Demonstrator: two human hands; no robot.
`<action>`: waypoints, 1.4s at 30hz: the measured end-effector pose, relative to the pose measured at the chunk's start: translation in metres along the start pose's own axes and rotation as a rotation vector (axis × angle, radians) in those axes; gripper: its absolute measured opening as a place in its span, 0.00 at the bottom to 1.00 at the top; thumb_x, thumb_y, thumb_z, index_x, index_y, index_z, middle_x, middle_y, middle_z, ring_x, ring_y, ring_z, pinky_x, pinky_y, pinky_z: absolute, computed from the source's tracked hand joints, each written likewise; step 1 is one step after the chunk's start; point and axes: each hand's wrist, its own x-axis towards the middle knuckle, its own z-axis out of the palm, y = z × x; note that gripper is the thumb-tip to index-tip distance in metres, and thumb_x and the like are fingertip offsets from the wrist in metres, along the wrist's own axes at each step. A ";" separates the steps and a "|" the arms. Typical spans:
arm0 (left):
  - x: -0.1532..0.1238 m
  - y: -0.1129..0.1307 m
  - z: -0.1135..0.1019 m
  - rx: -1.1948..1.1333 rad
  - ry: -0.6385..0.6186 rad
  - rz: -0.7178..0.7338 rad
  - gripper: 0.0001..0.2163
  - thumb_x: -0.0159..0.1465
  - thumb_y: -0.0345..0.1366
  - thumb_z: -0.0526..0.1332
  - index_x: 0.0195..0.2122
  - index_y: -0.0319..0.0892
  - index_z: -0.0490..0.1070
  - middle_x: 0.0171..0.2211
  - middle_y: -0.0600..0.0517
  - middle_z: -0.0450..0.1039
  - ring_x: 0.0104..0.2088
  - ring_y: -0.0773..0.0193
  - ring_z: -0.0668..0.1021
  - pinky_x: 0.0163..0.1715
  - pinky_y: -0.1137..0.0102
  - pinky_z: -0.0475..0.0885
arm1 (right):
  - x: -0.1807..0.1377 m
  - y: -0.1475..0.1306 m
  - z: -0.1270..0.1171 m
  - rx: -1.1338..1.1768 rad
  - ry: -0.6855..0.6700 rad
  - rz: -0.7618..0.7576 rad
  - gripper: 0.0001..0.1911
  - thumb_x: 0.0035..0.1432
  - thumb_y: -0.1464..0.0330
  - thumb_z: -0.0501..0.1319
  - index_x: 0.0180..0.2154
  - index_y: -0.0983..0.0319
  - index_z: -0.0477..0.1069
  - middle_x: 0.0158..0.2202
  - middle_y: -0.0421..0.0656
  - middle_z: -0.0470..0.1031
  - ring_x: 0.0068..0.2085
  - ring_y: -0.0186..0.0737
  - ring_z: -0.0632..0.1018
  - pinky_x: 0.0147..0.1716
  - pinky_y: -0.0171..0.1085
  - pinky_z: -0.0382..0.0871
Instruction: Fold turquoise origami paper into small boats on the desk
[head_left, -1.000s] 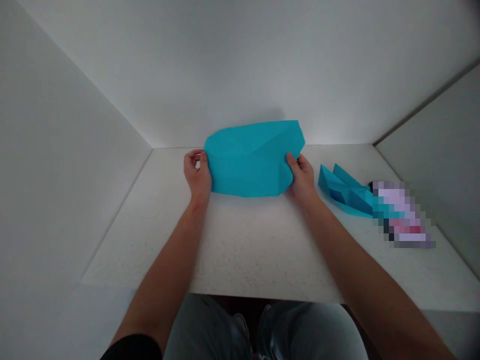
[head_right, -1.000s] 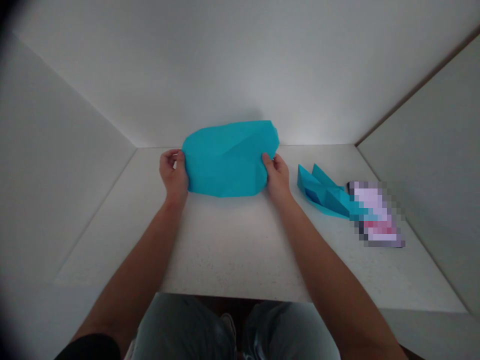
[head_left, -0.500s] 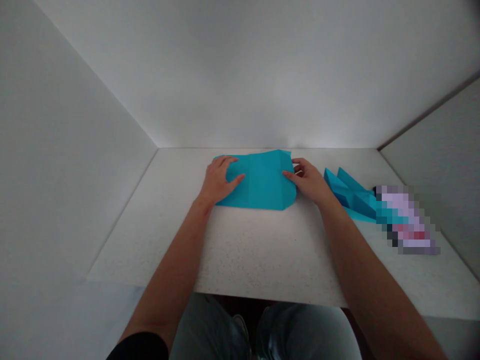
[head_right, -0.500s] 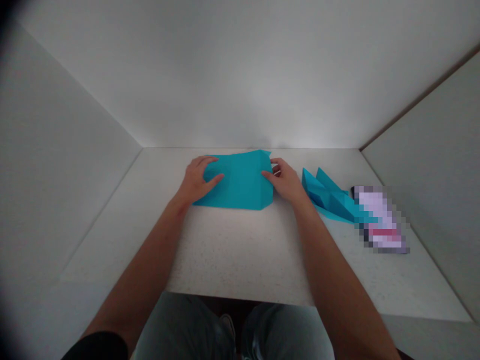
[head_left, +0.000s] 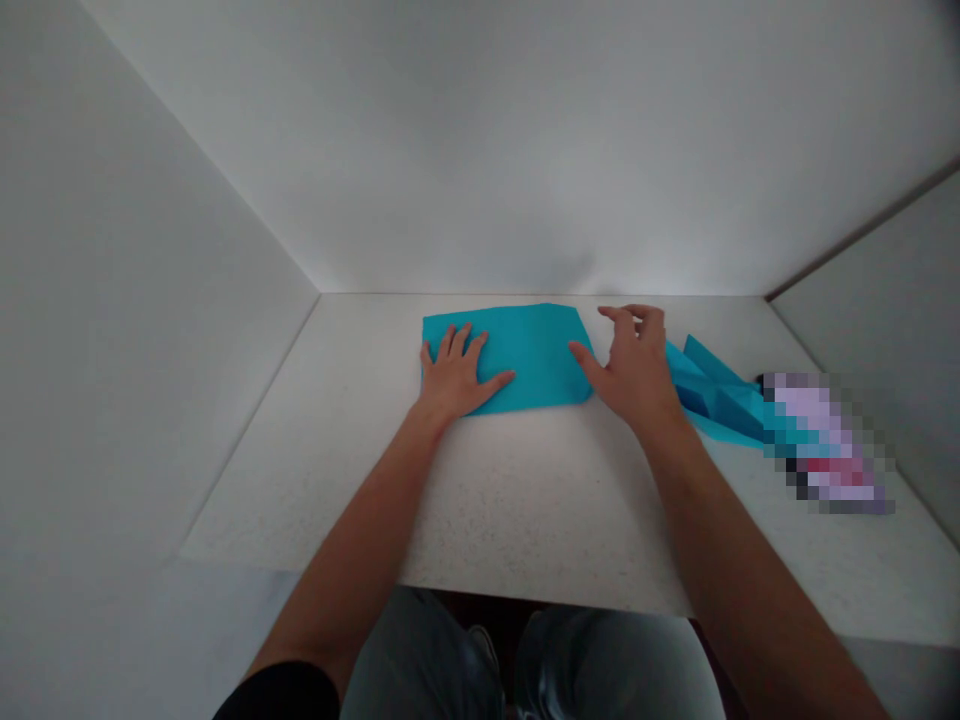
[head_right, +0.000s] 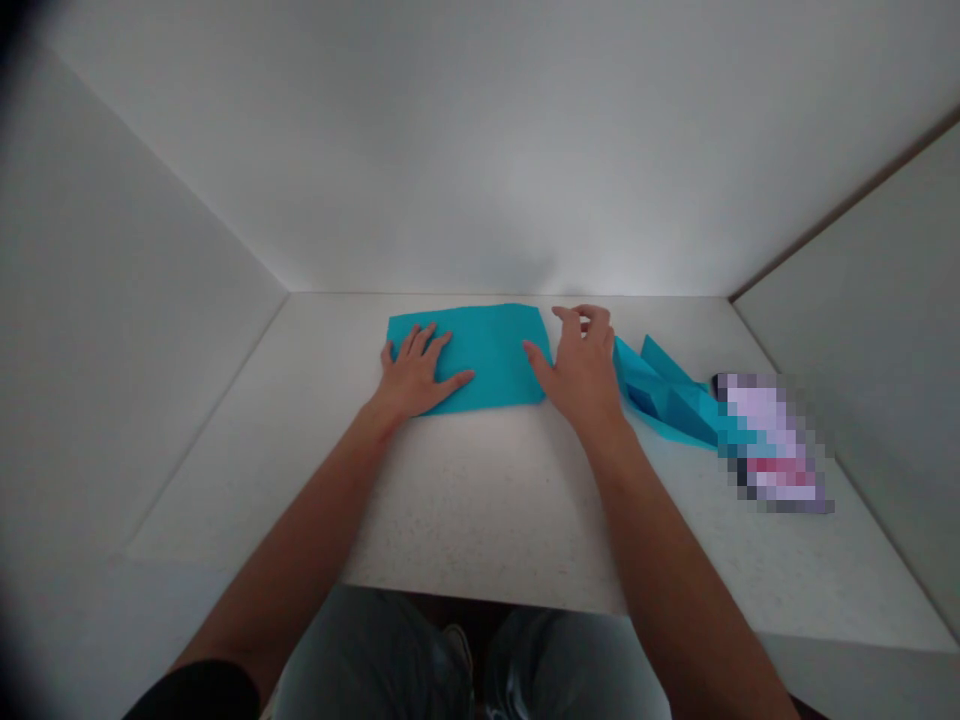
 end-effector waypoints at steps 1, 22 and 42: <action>0.001 -0.002 -0.001 0.001 -0.003 -0.023 0.44 0.68 0.72 0.47 0.78 0.53 0.54 0.81 0.49 0.46 0.79 0.37 0.48 0.74 0.33 0.46 | -0.002 0.003 0.004 0.062 -0.027 0.029 0.37 0.68 0.50 0.62 0.71 0.58 0.61 0.66 0.61 0.58 0.58 0.63 0.75 0.50 0.61 0.80; 0.007 -0.022 -0.009 -0.175 0.063 0.189 0.31 0.69 0.62 0.62 0.69 0.56 0.71 0.72 0.47 0.66 0.72 0.44 0.66 0.74 0.42 0.47 | -0.003 -0.011 0.007 -0.178 -0.244 -0.166 0.26 0.73 0.62 0.53 0.66 0.61 0.70 0.65 0.59 0.71 0.62 0.65 0.76 0.60 0.63 0.72; 0.001 0.005 0.007 -0.064 -0.027 0.367 0.41 0.72 0.66 0.52 0.80 0.49 0.51 0.81 0.50 0.46 0.80 0.51 0.50 0.79 0.52 0.43 | -0.011 0.014 0.049 -0.240 -0.436 -0.026 0.48 0.74 0.40 0.42 0.78 0.67 0.49 0.80 0.56 0.47 0.79 0.59 0.51 0.78 0.60 0.47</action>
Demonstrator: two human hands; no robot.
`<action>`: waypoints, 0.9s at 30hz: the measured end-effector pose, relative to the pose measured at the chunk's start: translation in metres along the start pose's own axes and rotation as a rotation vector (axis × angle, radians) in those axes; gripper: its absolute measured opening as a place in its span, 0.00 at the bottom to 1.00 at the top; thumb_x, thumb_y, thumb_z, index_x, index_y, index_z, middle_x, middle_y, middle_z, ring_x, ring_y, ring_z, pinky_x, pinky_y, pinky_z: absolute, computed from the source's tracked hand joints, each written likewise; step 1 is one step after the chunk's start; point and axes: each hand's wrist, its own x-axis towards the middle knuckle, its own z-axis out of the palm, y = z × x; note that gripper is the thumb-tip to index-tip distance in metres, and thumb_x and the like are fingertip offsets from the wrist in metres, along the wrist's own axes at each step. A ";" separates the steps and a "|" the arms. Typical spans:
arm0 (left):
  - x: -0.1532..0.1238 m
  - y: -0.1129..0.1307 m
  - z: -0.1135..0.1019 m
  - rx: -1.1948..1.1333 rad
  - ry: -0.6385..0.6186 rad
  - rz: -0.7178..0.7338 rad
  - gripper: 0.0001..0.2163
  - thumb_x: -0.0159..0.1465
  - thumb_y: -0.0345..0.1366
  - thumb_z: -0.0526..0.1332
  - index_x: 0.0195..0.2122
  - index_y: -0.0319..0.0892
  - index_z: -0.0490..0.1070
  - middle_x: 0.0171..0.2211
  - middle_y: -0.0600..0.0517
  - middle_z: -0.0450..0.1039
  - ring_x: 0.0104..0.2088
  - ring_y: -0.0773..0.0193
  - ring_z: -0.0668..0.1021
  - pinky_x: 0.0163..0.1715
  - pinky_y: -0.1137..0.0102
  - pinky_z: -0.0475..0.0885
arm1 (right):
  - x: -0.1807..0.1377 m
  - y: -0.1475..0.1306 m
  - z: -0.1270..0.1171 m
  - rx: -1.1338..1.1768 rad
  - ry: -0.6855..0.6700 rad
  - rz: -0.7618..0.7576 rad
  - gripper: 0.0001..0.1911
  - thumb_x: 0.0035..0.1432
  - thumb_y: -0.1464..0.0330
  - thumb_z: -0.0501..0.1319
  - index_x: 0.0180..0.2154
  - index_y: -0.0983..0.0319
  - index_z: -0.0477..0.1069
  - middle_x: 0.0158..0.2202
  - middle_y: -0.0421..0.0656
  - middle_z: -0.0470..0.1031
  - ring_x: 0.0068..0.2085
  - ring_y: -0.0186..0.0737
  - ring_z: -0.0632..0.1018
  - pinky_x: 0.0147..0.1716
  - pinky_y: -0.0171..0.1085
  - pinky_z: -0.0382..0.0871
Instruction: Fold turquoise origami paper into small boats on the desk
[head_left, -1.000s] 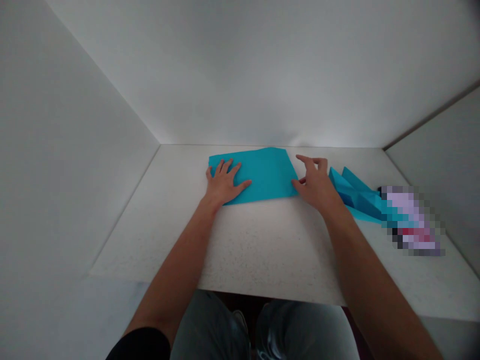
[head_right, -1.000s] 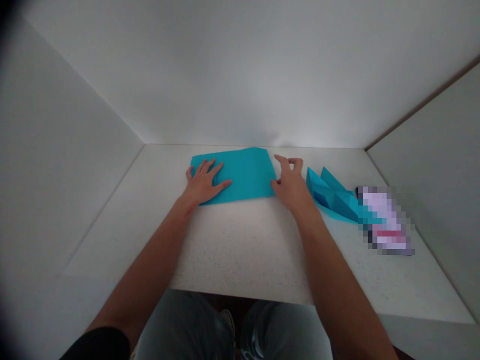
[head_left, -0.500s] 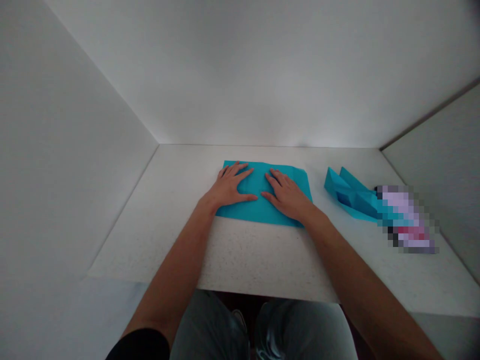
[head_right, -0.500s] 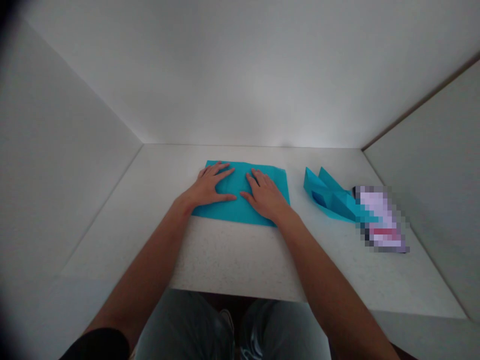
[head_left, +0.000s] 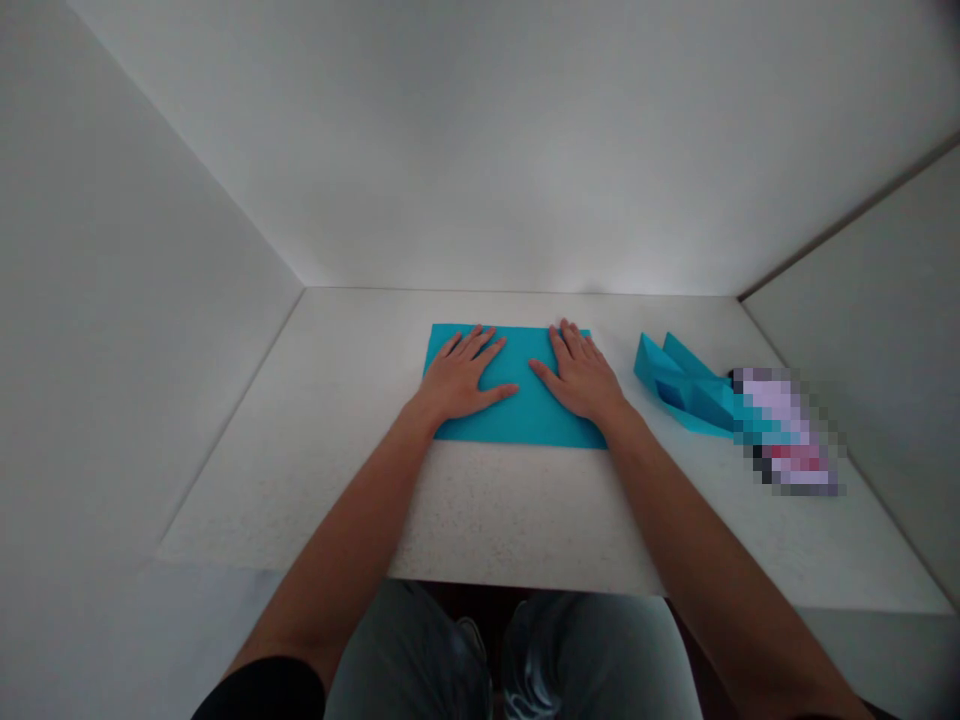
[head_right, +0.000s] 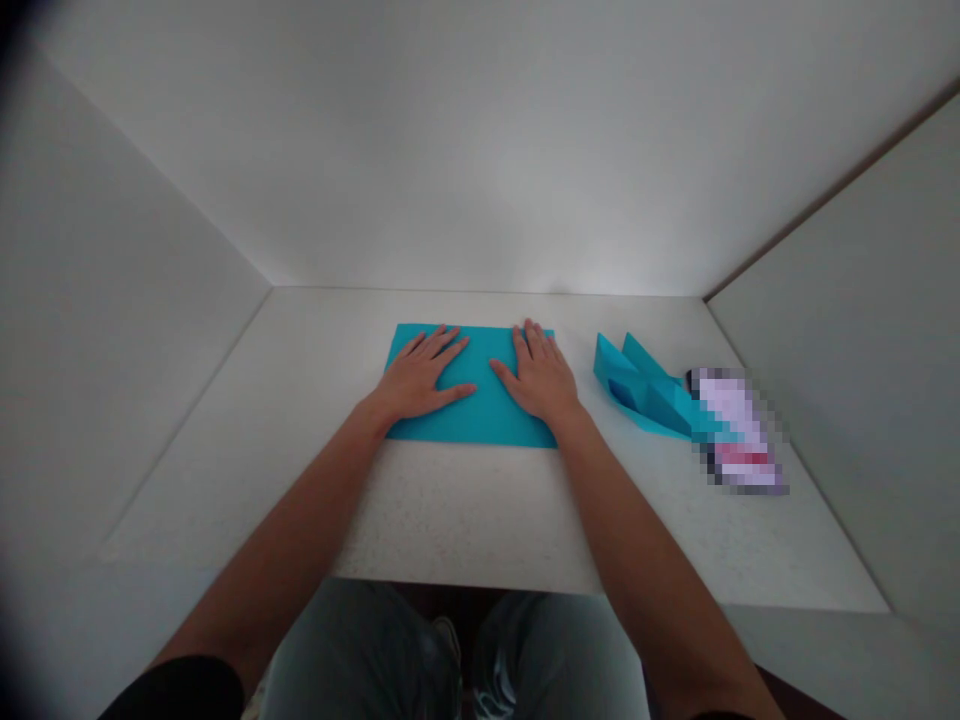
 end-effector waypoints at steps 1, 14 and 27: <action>0.000 0.001 0.000 0.005 0.003 -0.018 0.42 0.71 0.67 0.52 0.80 0.50 0.51 0.81 0.51 0.45 0.80 0.50 0.49 0.79 0.52 0.43 | 0.001 0.001 0.000 -0.004 0.006 0.007 0.48 0.74 0.40 0.42 0.78 0.67 0.49 0.80 0.56 0.46 0.80 0.59 0.51 0.78 0.60 0.46; -0.017 0.003 -0.017 0.199 0.081 -0.425 0.36 0.78 0.49 0.41 0.78 0.24 0.48 0.80 0.34 0.44 0.80 0.45 0.46 0.79 0.50 0.38 | 0.006 -0.005 0.002 0.006 -0.001 0.013 0.48 0.74 0.42 0.42 0.78 0.71 0.49 0.80 0.58 0.44 0.80 0.58 0.49 0.78 0.59 0.45; -0.059 0.015 0.002 0.121 0.048 -0.294 0.34 0.78 0.54 0.43 0.81 0.45 0.46 0.81 0.48 0.43 0.80 0.53 0.47 0.79 0.52 0.45 | 0.010 0.001 0.009 0.073 0.044 -0.029 0.43 0.75 0.47 0.42 0.77 0.68 0.51 0.80 0.57 0.48 0.80 0.60 0.51 0.77 0.62 0.45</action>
